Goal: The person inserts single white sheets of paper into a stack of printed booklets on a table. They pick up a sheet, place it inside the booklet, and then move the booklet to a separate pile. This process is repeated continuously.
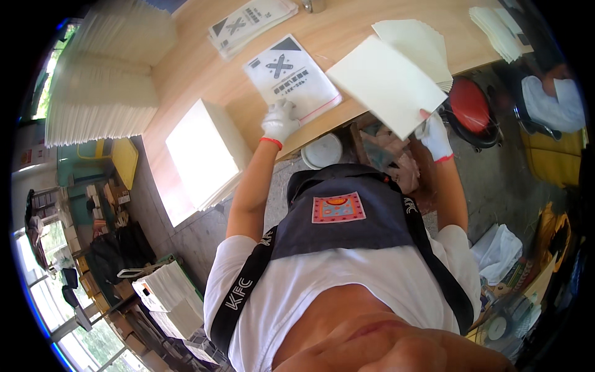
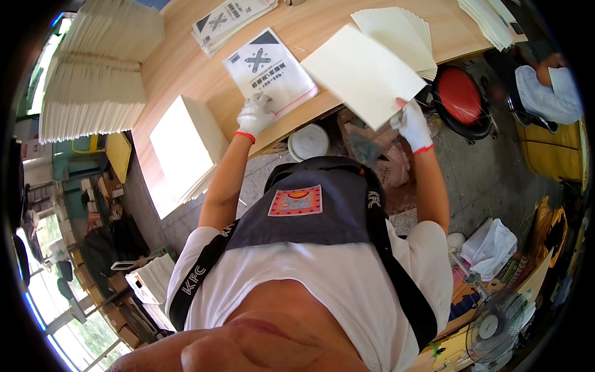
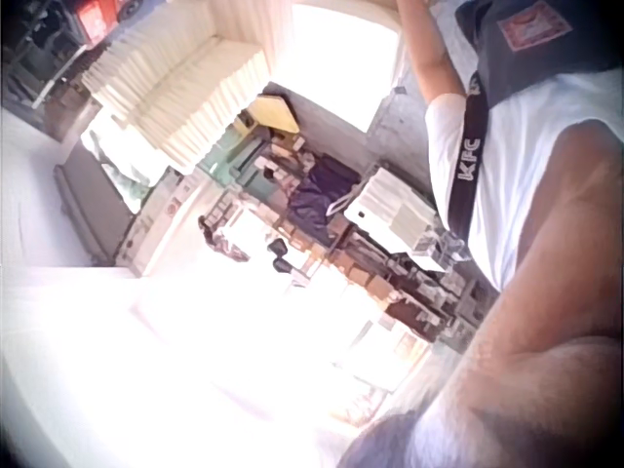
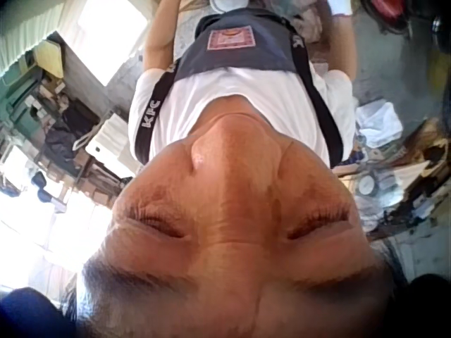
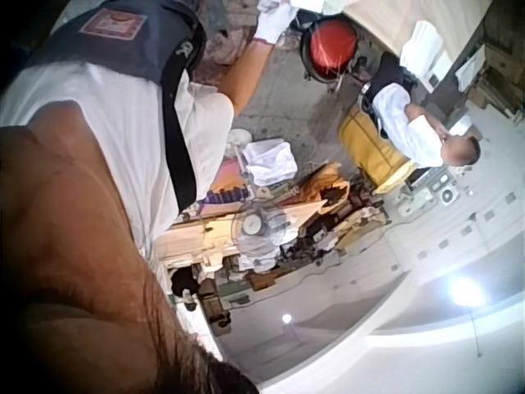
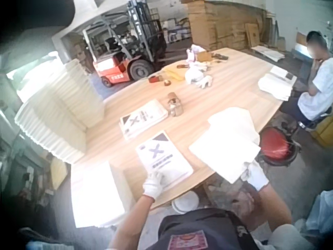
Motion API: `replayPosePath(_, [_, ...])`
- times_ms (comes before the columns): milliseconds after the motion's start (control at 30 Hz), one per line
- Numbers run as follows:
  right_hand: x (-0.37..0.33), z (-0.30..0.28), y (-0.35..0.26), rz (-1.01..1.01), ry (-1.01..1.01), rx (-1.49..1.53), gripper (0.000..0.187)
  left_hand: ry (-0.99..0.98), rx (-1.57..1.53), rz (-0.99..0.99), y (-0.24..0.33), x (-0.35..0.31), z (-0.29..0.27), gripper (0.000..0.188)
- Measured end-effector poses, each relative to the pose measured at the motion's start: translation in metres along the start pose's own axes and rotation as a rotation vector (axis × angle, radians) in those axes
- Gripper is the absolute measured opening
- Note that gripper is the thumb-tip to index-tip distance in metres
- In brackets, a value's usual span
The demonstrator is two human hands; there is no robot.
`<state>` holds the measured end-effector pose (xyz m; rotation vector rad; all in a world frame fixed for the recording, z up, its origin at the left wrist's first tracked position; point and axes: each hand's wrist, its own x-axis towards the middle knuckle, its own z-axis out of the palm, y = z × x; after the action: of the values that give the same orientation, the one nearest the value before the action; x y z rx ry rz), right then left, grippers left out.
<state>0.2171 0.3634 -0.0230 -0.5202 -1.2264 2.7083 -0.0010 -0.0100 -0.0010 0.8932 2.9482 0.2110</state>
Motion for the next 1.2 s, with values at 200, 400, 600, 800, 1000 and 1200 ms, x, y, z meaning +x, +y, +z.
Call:
replayPosePath(200, [-0.036,0.077,0.034,0.333,0.012,-0.028,0.034,0.045,-0.078,-0.089,-0.009,0.002,0.015,0.031])
replayPosePath(400, [-0.05,0.076,0.066,0.356,-0.047,-0.083,0.037,0.261,-0.232,-0.146,-0.012,-0.012,0.007,0.025])
replayPosePath(600, [-0.057,0.107,0.082,0.375,0.23,0.275,0.022,0.254,-0.768,-0.097,-0.021,-0.005,-0.002,0.035])
replayPosePath(800, [-0.052,0.119,0.094,0.425,0.212,0.279,0.012,0.389,-0.66,0.032,0.001,-0.017,-0.011,0.043])
replayPosePath(1000, [-0.067,0.149,0.094,0.389,0.181,0.126,0.014,0.876,-1.596,-0.525,0.059,-0.029,0.026,0.052])
replayPosePath(1200, [-0.073,0.156,0.088,0.31,0.193,0.0,0.018,-0.064,-2.568,-0.745,0.066,-0.032,0.072,0.05])
